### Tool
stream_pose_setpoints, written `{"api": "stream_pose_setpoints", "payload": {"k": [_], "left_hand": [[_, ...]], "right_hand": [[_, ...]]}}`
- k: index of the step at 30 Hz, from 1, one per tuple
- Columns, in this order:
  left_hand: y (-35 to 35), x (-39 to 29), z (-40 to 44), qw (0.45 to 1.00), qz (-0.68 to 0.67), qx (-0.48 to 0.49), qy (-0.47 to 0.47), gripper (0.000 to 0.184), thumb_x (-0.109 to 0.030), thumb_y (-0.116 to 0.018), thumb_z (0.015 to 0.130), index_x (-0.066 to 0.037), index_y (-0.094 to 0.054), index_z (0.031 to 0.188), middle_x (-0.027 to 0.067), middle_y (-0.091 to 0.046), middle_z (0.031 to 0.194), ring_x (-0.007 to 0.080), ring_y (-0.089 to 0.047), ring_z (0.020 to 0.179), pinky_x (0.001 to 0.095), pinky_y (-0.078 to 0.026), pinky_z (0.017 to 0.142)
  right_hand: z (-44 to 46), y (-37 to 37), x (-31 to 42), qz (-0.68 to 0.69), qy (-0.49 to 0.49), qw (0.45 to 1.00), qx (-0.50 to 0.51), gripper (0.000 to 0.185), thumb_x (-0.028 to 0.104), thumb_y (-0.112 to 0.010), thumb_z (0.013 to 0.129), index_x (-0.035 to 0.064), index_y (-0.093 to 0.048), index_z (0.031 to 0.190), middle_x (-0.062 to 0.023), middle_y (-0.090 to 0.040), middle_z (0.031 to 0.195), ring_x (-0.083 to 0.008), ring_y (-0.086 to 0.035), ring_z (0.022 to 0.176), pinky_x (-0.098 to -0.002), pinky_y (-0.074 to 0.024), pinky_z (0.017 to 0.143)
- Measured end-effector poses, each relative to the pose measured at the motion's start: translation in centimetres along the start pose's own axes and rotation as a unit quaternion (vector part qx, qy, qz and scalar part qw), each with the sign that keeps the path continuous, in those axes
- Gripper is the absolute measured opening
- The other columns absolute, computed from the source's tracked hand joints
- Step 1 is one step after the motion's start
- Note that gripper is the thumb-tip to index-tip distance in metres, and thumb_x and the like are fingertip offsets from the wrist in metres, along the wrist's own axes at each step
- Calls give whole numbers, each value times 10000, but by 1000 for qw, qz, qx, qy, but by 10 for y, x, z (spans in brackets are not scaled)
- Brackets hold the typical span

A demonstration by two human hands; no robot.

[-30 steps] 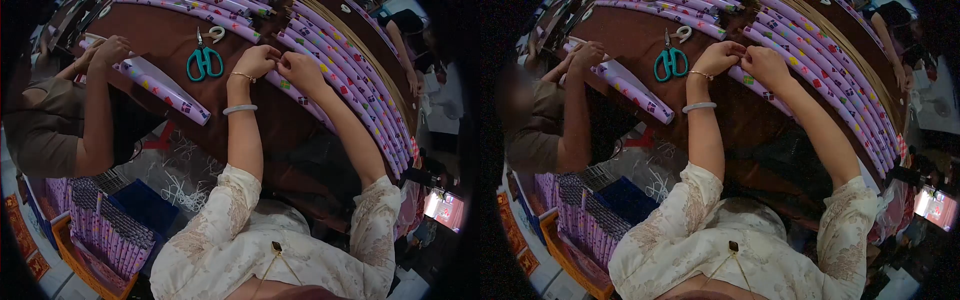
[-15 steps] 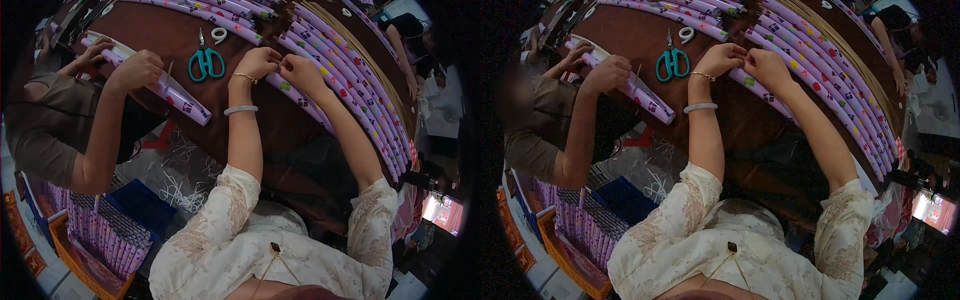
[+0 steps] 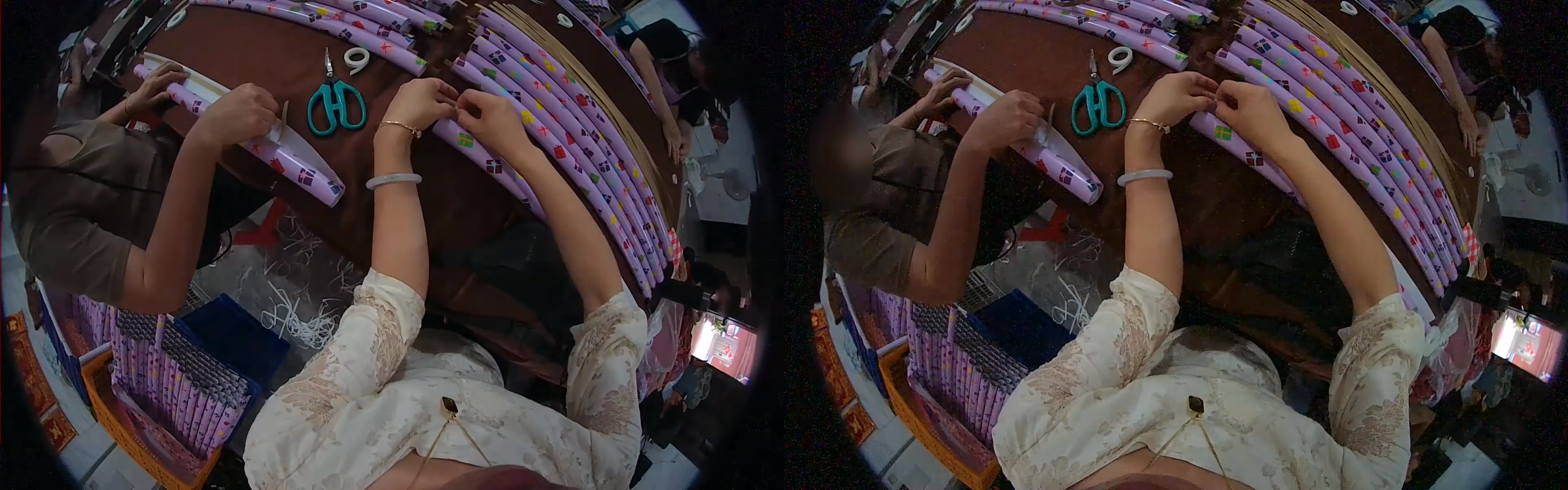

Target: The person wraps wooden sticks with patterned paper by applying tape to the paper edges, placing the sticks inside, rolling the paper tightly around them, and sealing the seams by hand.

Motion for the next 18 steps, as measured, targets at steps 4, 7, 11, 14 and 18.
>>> {"api": "stream_pose_setpoints", "payload": {"k": [4, 7, 11, 14, 18], "left_hand": [[0, -2, -1, 1000, 12, -5, 10, 335, -31, -630, 695, 55, -588, 1016, 100, -656, 894, 137, -603, 794, 259, -476, 697], [1, -1, 0, 998, 55, -2, 8, 328, -33, -623, 700, 51, -591, 1015, 112, -655, 921, 146, -607, 803, 263, -478, 700], [3, 0, -1, 999, 50, -14, -17, 317, -100, -604, 709, 16, -610, 1004, 119, -659, 898, 178, -630, 813, 278, -488, 736], [2, 0, -2, 999, 36, 5, -3, 308, -85, -595, 770, 38, -579, 1052, 114, -648, 945, 161, -610, 852, 268, -476, 743], [2, 0, -2, 1000, 22, -3, 4, 294, -111, -584, 807, 37, -573, 1061, 111, -644, 951, 167, -610, 874, 270, -471, 755]], "right_hand": [[-1, 1, 1, -7, -29, 999, 12, 163, 161, -587, 740, 18, -581, 816, -168, -593, 742, -328, -580, 679, -377, -457, 605], [-4, 1, -5, -23, -32, 999, -2, 185, 197, -587, 741, 30, -587, 820, -155, -602, 746, -315, -580, 674, -366, -456, 608], [-13, 11, -9, 29, -89, 996, 1, 215, 242, -593, 734, 47, -595, 823, -128, -615, 744, -280, -589, 668, -352, -458, 620], [-19, 13, -8, 10, -101, 995, -8, 212, 241, -593, 730, 50, -600, 821, -119, -618, 740, -260, -599, 671, -345, -460, 624], [-21, 11, -8, 0, -92, 995, -25, 205, 238, -590, 727, 52, -605, 813, -116, -619, 727, -254, -603, 662, -344, -461, 618]]}}
Point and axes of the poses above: each hand's wrist, its own z-axis towards the middle knuckle, its own y-axis out of the back of the hand, x = y × z, the point moved 2 cm from there along z, towards the middle knuckle
